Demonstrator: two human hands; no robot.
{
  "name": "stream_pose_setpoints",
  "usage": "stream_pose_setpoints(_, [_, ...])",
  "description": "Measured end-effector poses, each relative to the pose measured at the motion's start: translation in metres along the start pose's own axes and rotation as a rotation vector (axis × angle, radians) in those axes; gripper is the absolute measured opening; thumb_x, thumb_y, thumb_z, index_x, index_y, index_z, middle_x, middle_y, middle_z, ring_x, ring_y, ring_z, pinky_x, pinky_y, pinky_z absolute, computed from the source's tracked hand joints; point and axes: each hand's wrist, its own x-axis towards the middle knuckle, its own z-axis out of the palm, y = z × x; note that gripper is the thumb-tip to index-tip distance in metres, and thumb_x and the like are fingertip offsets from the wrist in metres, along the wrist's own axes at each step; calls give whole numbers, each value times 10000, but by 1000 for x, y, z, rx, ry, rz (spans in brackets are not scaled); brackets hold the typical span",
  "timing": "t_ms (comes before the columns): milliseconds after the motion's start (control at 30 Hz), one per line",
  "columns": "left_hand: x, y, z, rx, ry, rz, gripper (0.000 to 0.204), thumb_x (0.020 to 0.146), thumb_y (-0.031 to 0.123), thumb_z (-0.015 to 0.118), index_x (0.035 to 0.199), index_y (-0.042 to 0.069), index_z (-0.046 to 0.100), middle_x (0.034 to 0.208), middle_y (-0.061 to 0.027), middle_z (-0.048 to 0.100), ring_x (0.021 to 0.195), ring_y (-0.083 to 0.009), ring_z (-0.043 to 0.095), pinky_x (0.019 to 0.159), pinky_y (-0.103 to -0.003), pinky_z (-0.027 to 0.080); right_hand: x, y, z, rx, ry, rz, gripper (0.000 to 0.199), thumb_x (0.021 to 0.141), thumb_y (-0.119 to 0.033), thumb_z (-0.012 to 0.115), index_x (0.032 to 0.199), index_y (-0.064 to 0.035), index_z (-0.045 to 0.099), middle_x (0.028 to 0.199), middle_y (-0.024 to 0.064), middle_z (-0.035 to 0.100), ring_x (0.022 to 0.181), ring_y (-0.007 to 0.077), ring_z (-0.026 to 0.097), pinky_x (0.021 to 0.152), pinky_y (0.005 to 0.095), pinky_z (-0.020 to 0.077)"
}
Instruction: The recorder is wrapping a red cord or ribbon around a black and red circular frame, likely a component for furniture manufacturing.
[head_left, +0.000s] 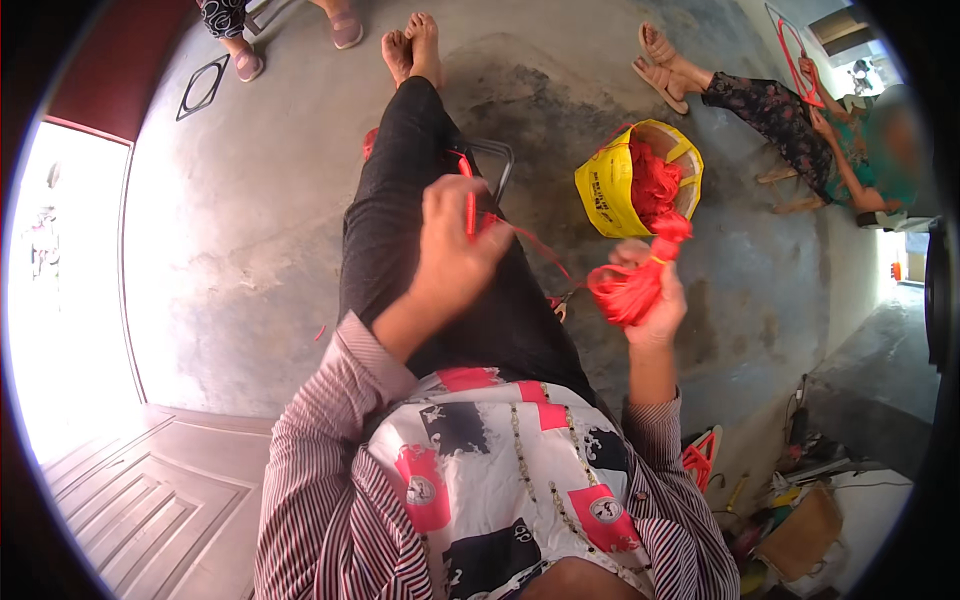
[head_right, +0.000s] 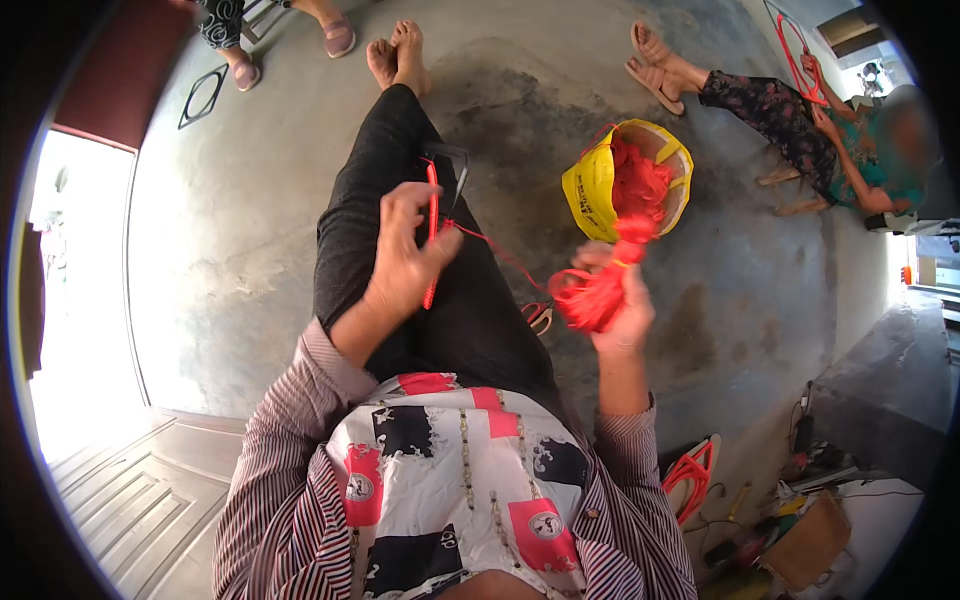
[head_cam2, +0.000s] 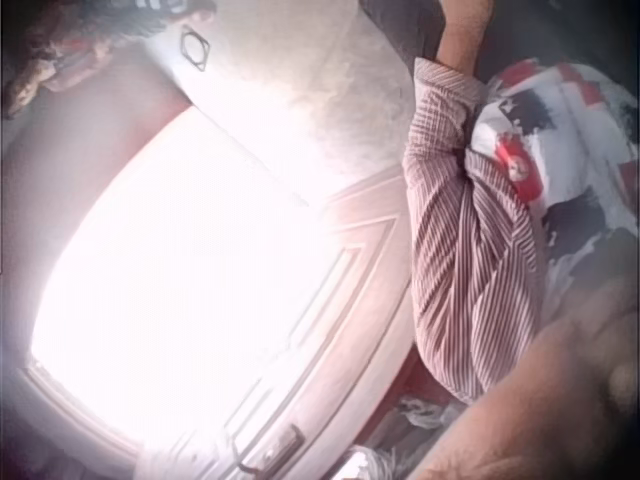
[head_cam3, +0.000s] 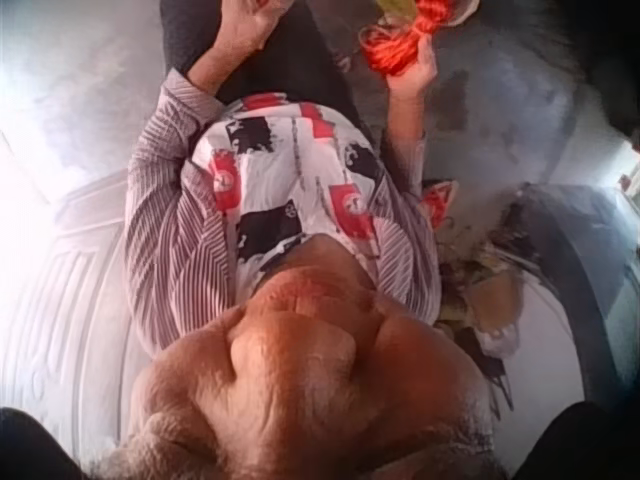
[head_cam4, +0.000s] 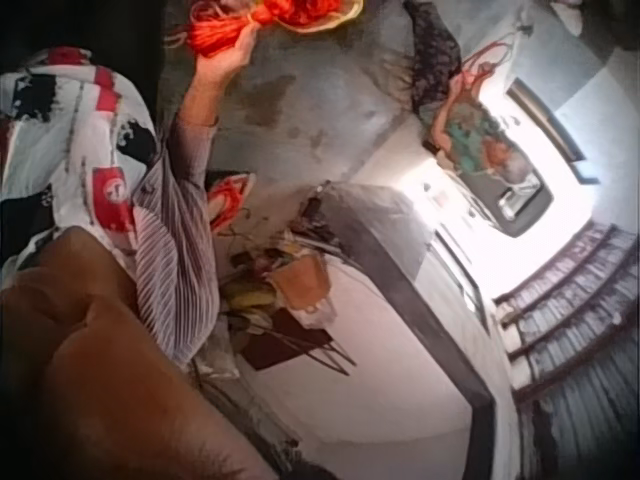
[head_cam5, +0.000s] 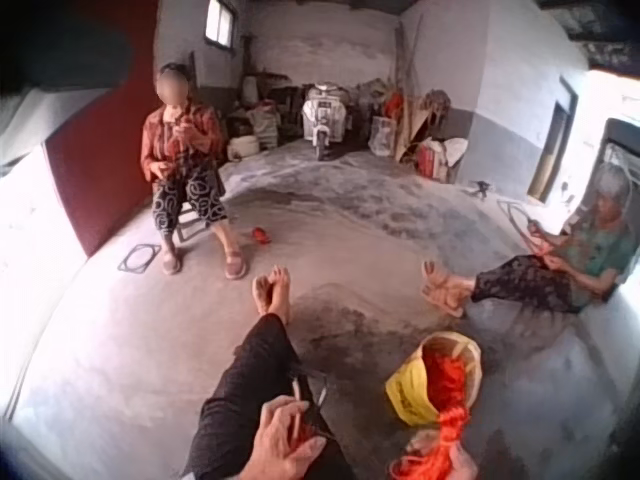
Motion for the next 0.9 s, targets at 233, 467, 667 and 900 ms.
stream_pose_setpoints(233, [-12, 58, 0, -567, -583, -372, 394, 890, 81, 636, 1255, 2, 512, 1110, -104, 626, 1011, -205, 614, 919, -337, 471, 29, 35, 100, -470, -403, -340, 625, 958, -440, 496, 1361, 37, 477, 1459, 152, 392, 1324, 220, 396, 1091, 367, 310])
stream_pose_setpoints(467, [40, 23, -51, -444, -216, 140, 203, 867, -6, 579, 1055, 33, 644, 1099, -78, 619, 995, -197, 613, 868, -338, 504, 52, 35, 77, -18, -445, 355, 546, 943, -357, 560, 1359, -15, 469, 681, 38, 571, 569, 87, 503, 544, 224, 382])
stream_pose_setpoints(667, [89, -20, -44, 778, 24, 620, 155, 659, 51, 625, 775, 127, 694, 1038, -20, 586, 1018, -229, 545, 940, -385, 410, 96, 42, 91, -796, -175, 109, 224, 852, -83, 613, 1040, 18, 680, 831, 30, 626, 764, 117, 606, 724, 265, 485])
stream_pose_setpoints(900, [88, -49, 4, 715, -137, 91, 142, 673, 92, 631, 797, 131, 687, 909, -27, 573, 970, -253, 537, 823, -425, 425, 109, 78, 105, -1197, -146, -201, 468, 729, -140, 721, 1165, -30, 594, 1093, 147, 622, 987, 361, 610, 829, 402, 502])
